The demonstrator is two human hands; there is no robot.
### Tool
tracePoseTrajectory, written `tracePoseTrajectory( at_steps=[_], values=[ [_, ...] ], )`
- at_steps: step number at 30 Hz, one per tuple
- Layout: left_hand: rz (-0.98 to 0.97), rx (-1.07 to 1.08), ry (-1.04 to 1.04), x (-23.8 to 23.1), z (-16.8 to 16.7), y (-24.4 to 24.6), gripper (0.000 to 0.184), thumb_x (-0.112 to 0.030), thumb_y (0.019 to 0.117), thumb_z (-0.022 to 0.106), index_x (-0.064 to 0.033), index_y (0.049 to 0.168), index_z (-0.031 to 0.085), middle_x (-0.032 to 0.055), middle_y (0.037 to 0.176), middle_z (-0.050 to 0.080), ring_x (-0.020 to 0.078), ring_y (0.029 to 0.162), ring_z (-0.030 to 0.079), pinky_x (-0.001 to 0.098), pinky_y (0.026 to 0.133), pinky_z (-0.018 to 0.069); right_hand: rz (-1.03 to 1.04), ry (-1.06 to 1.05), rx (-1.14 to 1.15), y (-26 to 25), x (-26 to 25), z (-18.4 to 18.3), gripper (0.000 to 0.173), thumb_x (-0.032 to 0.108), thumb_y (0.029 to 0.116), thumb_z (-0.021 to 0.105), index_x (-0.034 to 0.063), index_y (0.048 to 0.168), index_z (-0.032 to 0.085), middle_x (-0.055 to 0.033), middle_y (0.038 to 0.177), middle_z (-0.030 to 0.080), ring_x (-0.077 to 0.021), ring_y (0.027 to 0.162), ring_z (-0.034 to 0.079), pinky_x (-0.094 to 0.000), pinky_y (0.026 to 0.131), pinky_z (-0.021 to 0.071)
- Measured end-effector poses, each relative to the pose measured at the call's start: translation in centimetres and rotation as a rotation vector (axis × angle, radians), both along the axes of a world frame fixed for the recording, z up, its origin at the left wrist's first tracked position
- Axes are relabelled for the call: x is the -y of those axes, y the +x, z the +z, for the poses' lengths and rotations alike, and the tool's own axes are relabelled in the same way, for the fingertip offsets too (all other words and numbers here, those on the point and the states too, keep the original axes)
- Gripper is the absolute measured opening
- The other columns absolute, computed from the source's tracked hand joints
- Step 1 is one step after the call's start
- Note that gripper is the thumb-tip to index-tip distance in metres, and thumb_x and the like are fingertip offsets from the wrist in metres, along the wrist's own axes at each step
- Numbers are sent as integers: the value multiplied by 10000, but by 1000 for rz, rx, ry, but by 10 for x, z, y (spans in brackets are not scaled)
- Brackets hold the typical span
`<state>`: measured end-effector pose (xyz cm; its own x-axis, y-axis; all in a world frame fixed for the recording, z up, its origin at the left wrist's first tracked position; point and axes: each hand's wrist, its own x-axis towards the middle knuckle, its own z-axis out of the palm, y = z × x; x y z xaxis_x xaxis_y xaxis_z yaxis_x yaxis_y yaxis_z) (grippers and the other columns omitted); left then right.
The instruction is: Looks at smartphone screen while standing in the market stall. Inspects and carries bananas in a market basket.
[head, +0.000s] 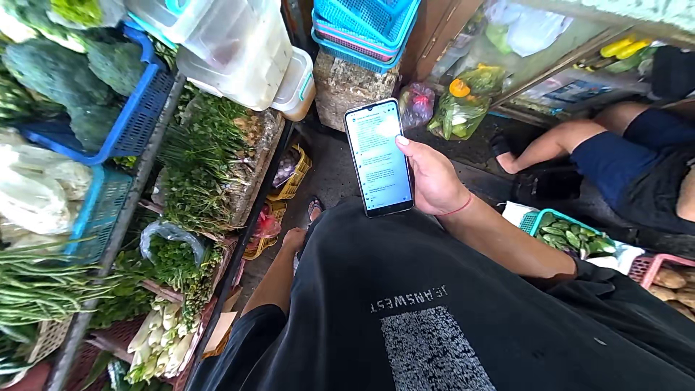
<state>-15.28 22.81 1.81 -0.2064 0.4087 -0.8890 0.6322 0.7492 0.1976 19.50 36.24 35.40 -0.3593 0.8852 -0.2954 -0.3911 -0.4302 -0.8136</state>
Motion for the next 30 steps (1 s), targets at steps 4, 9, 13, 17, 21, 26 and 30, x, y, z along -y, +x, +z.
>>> tracePoseTrajectory(
  at_steps=[4,9,13,17,21,26,30],
  values=[
    [1,-6,-9,-3,4,2,467,-454,1038,505,-57,1201,689,206,1156,688,351,1059,668,587,916,515,15,8,41,1,1,3,499,431,1120,284,106,1284,625,-110,1120,727,-204,979,734,-421,821,633],
    [-36,-13,-5,-9,19,6,474,-442,1052,476,-29,1164,681,222,1142,678,360,1043,662,589,903,509,-4,-3,9,0,-4,3,478,386,1119,294,79,1270,628,-121,1116,732,-212,1000,734,-429,864,628],
    [-18,-4,14,-5,2,1,478,-451,1041,488,-38,1179,686,218,1155,682,363,1061,663,597,919,511,21,14,28,0,-3,4,499,433,1119,295,98,1275,631,-111,1109,731,-202,974,736,-413,822,636],
    [-12,-6,12,-4,-6,-1,474,-465,1026,509,-58,1182,694,208,1139,688,357,1032,669,595,899,517,28,23,41,1,-3,4,492,406,1124,273,98,1268,629,-105,1101,732,-192,965,736,-405,816,637],
    [4,-2,8,-4,-3,0,456,-446,1028,515,-56,1180,696,212,1150,686,361,1052,665,597,912,514,28,30,40,1,-4,4,492,400,1125,272,93,1270,628,-110,1107,731,-196,970,736,-405,821,636],
    [-2,-7,8,-4,-5,0,509,-492,1039,488,-53,1203,689,213,1187,682,359,1109,657,597,954,504,40,32,42,2,-5,4,494,406,1122,281,91,1267,631,-113,1102,732,-197,973,736,-410,823,637],
    [-15,-8,0,-7,-1,1,558,-529,1057,455,-49,1230,680,219,1239,667,366,1165,639,600,994,484,43,53,29,2,-5,2,486,406,1118,299,82,1248,636,-119,1095,731,-204,967,736,-415,823,636]
  ],
)
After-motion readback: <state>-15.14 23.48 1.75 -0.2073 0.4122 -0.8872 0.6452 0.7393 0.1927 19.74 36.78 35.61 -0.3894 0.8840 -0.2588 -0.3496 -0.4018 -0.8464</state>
